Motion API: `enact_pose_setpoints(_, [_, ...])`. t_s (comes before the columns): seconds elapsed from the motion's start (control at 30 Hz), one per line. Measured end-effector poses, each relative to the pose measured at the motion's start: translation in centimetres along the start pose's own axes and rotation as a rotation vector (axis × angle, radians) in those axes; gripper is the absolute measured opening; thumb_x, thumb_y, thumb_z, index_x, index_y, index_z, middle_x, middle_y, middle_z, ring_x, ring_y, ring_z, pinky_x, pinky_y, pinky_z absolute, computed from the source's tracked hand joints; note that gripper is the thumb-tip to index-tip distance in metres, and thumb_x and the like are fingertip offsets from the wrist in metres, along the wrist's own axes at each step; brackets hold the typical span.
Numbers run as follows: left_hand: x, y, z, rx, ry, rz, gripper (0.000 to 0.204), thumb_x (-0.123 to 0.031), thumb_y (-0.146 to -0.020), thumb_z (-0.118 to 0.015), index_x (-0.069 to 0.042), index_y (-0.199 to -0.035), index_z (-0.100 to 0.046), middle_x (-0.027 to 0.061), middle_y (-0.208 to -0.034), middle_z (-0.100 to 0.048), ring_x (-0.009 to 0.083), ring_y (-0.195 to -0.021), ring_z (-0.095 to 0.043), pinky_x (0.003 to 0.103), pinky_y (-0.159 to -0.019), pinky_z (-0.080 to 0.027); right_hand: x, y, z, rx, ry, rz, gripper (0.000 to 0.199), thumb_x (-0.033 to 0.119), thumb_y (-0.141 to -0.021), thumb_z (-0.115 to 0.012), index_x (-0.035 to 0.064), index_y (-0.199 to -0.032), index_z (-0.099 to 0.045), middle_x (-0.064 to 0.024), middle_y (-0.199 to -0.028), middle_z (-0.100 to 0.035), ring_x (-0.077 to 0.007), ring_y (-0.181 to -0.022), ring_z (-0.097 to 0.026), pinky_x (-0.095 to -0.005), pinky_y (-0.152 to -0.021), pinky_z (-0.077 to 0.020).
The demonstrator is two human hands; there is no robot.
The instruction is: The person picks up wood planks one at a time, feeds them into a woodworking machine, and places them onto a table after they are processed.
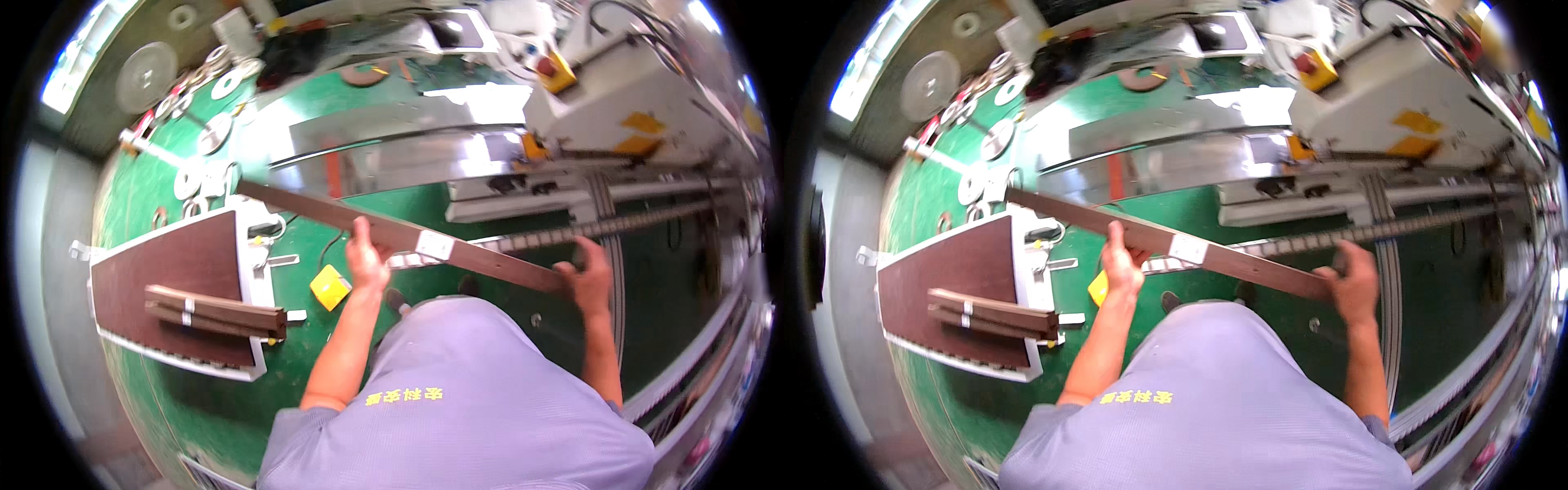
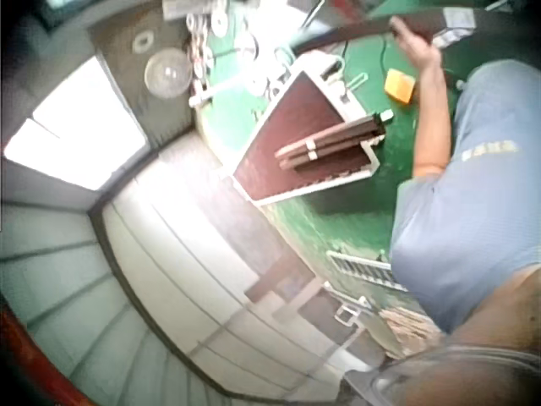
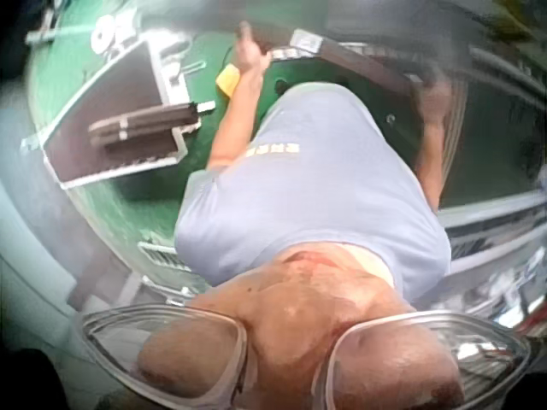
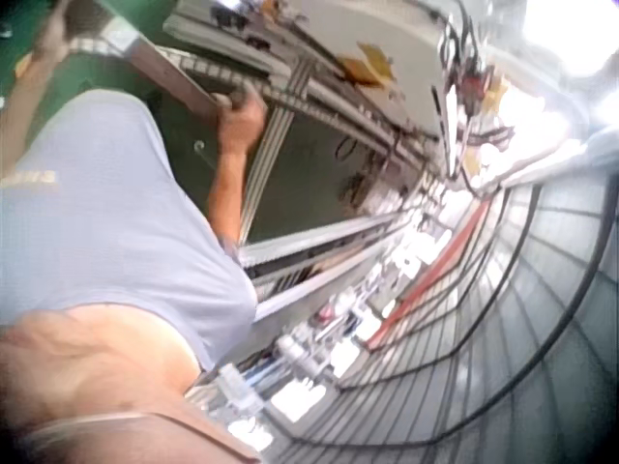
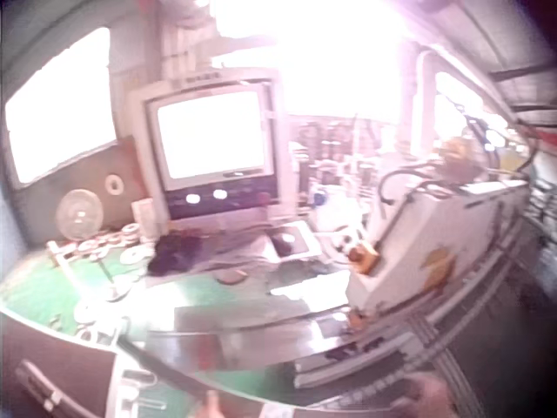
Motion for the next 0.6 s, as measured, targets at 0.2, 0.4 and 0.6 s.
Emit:
enact_pose_setpoints(0.2, [12.3, 1.5, -11.5, 0.534, -0.332, 0.421, 0.041, -0.043, -0.102, -0.057, -0.005, -0.115, -0.059, 0.0109, -0.097, -0.071, 0.0209, -0.077, -0.071, 0.037, -0.069, -0.062, 2.9, 8.1, -3.8, 0.361, 0.162, 0.044, 0.083, 0.011, -0.064, -0.081, 0.0109, -0.142, -0.054, -0.0091, -0.092, -0.066, -0.0319, -0.085, -0.060, -0.0423, -0.071, -0.0542])
enact_pose_setpoints(0.4, [17.7, -3.1, -15.9, 0.659, -0.651, 0.092, 0.096, -0.007, -0.093, -0.067, -0.011, -0.160, 0.003, 0.0093, -0.083, -0.068, 0.0169, -0.067, -0.067, 0.034, -0.056, -0.059, -0.4, 17.0, -6.3, 0.213, 0.105, -0.204, 0.088, 0.015, -0.065, -0.079, 0.0148, -0.148, -0.049, -0.0093, -0.083, -0.064, -0.0313, -0.079, -0.059, -0.0433, -0.071, -0.0546])
enact_pose_setpoints(0.6, [19.6, -4.9, -18.6, 0.727, -0.636, 0.211, 0.100, -0.002, -0.093, -0.062, -0.023, -0.162, 0.008, 0.0089, -0.081, -0.067, 0.0162, -0.063, -0.066, 0.034, -0.051, -0.058, -0.9, 13.0, -6.5, 0.182, 0.149, -0.243, 0.082, 0.026, -0.071, -0.082, 0.0165, -0.146, -0.051, -0.0122, -0.113, -0.064, -0.0336, -0.100, -0.059, -0.0440, -0.085, -0.0537])
Point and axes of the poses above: each hand's wrist, its own y-axis away from the middle knuckle, its own z-axis out of the back of the hand, x = y × z, the point moved 2 cm from there along -y, towards the middle knuckle
